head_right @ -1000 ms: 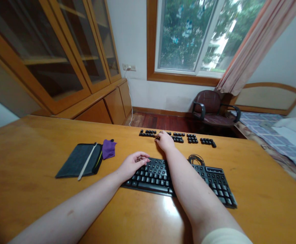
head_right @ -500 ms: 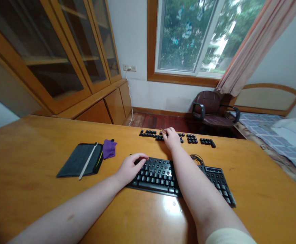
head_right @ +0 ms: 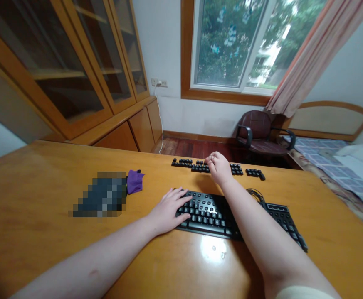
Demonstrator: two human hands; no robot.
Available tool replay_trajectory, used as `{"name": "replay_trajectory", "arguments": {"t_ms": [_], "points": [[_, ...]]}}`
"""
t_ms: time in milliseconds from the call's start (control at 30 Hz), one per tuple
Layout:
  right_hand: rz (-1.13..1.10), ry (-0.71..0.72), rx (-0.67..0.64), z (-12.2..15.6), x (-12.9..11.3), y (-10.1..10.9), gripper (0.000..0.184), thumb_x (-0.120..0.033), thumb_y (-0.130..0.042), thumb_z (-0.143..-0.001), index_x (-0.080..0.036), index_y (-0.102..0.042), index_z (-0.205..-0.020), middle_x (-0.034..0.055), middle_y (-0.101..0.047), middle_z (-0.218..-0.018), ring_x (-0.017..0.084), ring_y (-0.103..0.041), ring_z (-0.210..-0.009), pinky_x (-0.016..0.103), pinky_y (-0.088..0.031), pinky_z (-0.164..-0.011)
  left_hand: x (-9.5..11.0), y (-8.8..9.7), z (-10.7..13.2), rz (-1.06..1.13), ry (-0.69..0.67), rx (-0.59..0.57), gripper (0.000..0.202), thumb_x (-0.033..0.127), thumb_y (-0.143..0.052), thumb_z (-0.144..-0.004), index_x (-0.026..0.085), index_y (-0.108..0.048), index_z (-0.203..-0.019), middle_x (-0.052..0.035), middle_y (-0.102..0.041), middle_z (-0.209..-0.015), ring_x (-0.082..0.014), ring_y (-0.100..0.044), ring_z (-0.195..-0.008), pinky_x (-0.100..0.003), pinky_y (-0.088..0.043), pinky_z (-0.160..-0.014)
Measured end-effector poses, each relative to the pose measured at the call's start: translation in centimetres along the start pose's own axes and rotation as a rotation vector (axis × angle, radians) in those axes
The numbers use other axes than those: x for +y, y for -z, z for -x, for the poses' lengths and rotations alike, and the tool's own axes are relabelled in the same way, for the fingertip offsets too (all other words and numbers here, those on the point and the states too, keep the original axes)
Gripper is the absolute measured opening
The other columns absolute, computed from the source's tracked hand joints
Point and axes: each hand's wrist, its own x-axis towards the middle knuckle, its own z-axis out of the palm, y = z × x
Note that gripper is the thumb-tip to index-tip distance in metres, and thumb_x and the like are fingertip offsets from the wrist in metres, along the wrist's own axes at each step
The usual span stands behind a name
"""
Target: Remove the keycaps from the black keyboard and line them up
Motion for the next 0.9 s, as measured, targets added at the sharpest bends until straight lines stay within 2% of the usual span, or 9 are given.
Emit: {"name": "replay_trajectory", "arguments": {"t_ms": [67,167,233,300,433,533,633,733,900], "points": [[-0.154,-0.069,-0.028,0.5,-2.0,0.7,0.038,-0.036,-0.035,-0.090,-0.017,-0.062,-0.072,0.0044,-0.057,-0.069,0.016,-0.055,-0.066,0.028,-0.044,-0.065,0.0,-0.1,-0.1,0.007,0.001,-0.013,0.055,0.046,-0.055,-0.080,0.027,-0.044,-0.130,-0.0053,-0.040,-0.140,-0.0257,-0.033,-0.129,-0.048,-0.020,-0.109],[-0.404,-0.283,-0.140,2.5,-4.3,0.8,0.035,-0.041,-0.036,-0.089,-0.018,-0.056,-0.073,-0.0001,-0.055,-0.058,0.011,-0.048,-0.045,0.023,-0.037,-0.046,-0.1,-0.1,-0.1,0.012,0.002,0.003,0.054,0.046,-0.055,-0.080,0.025,-0.045,-0.128,-0.0058,-0.045,-0.137,-0.0247,-0.038,-0.125,-0.045,-0.025,-0.107],[-0.447,-0.392,-0.225,4.2,-5.1,0.4,0.030,-0.041,-0.043,-0.087,-0.018,-0.054,-0.071,-0.0018,-0.056,-0.053,0.010,-0.048,-0.040,0.022,-0.036,-0.043,0.0,-0.1,-0.1,0.007,0.008,0.032,0.053,0.045,-0.056,-0.079,0.024,-0.047,-0.127,-0.0062,-0.048,-0.132,-0.0250,-0.041,-0.121,-0.044,-0.029,-0.104],[-0.384,-0.433,-0.286,5.6,-5.4,0.0,0.025,-0.039,-0.051,-0.083,-0.018,-0.054,-0.069,-0.0032,-0.054,-0.046,0.011,-0.050,-0.040,0.022,-0.038,-0.046,0.1,0.0,-0.1,0.004,0.024,0.060,0.052,0.044,-0.057,-0.079,0.023,-0.048,-0.125,-0.0065,-0.052,-0.127,-0.0253,-0.045,-0.116,-0.043,-0.033,-0.101],[-0.302,-0.473,-0.302,6.9,-5.3,-0.4,0.026,-0.038,-0.053,-0.082,-0.019,-0.054,-0.064,-0.0053,-0.049,-0.036,0.012,-0.050,-0.037,0.024,-0.040,-0.051,0.4,0.1,-0.1,0.004,0.042,0.086,0.046,0.041,-0.056,-0.079,0.023,-0.050,-0.122,-0.0061,-0.056,-0.117,-0.0240,-0.049,-0.107,-0.041,-0.037,-0.096],[-0.310,-0.469,-0.344,7.0,-5.3,-0.6,0.026,-0.038,-0.053,-0.082,-0.019,-0.055,-0.065,-0.0048,-0.051,-0.036,0.012,-0.052,-0.038,0.024,-0.042,-0.055,0.7,0.1,-0.2,-0.017,0.037,0.092,0.045,0.041,-0.057,-0.079,0.023,-0.052,-0.120,-0.0067,-0.056,-0.116,-0.0246,-0.049,-0.107,-0.043,-0.037,-0.096],[-0.354,-0.470,-0.380,7.1,-5.4,-1.0,0.026,-0.039,-0.055,-0.081,-0.019,-0.056,-0.065,-0.0046,-0.052,-0.036,0.012,-0.052,-0.038,0.024,-0.044,-0.055,0.9,-0.1,-0.4,-0.018,0.014,0.086,0.043,0.041,-0.056,-0.080,0.022,-0.053,-0.119,-0.0070,-0.056,-0.119,-0.0248,-0.049,-0.109,-0.043,-0.037,-0.097],[-0.456,-0.477,-0.445,7.5,-5.3,-1.4,0.028,-0.043,-0.059,-0.078,-0.018,-0.059,-0.066,-0.0043,-0.053,-0.038,0.012,-0.051,-0.035,0.023,-0.043,-0.047,1.0,-0.4,-0.4,0.015,-0.027,0.054,0.044,0.038,-0.055,-0.081,0.022,-0.051,-0.122,-0.0065,-0.053,-0.125,-0.0236,-0.047,-0.114,-0.041,-0.035,-0.101],[-0.617,-0.435,-0.476,8.0,-5.1,-1.4,0.030,-0.045,-0.068,-0.068,-0.015,-0.064,-0.067,0.0002,-0.060,-0.053,0.012,-0.057,-0.042,0.023,-0.046,-0.043,1.2,-0.6,-0.5,-0.002,-0.002,0.007,0.053,0.040,-0.055,-0.080,0.023,-0.044,-0.129,-0.0062,-0.044,-0.137,-0.0249,-0.035,-0.127,-0.043,-0.026,-0.108]]}}
